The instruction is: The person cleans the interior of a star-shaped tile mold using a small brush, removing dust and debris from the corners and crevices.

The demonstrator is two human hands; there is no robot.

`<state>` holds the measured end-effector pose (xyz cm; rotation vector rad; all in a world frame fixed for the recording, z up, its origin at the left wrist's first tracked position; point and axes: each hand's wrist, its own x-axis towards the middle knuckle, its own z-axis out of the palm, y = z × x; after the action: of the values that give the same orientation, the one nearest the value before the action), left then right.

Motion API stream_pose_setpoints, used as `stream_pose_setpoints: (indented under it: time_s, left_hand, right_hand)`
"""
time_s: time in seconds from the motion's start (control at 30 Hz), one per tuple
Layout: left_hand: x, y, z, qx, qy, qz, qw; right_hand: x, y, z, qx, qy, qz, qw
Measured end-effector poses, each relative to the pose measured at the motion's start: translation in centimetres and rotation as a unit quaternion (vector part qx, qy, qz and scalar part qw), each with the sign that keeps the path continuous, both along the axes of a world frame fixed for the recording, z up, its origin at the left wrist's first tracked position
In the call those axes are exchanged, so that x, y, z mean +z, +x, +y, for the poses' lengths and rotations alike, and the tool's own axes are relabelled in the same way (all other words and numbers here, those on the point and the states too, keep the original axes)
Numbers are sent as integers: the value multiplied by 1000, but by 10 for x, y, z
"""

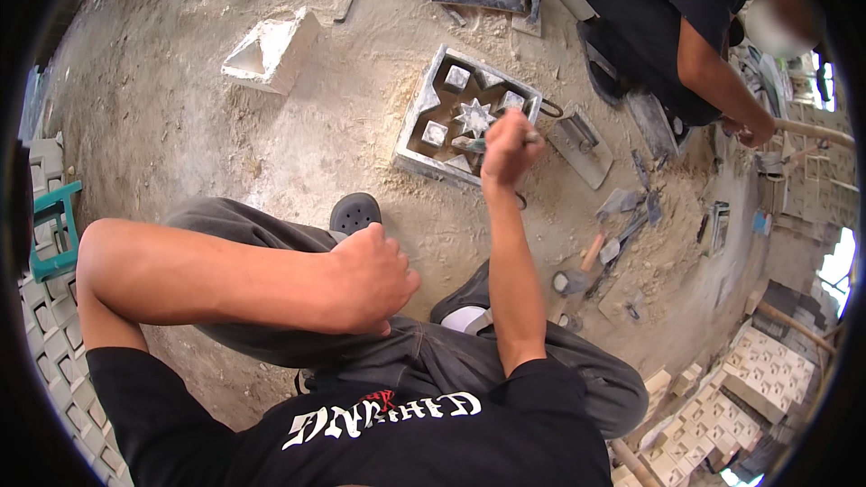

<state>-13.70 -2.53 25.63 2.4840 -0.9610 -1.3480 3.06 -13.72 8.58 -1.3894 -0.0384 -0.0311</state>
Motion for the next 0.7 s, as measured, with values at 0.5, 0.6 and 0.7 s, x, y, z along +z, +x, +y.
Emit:
stream_pose_setpoints:
  time_s: [0.5,0.6,0.7]
  left_hand:
    - [4,3,-4,-16,16,25,999]
    - [5,9,-3,-19,-4,21,1000]
    - [2,9,-4,-21,-6,16,1000]
  right_hand:
    - [-10,8,-16,160,36,10,986]
    - [-1,9,-10,214,-4,-33,976]
    - [26,9,-3,228,-11,-97,969]
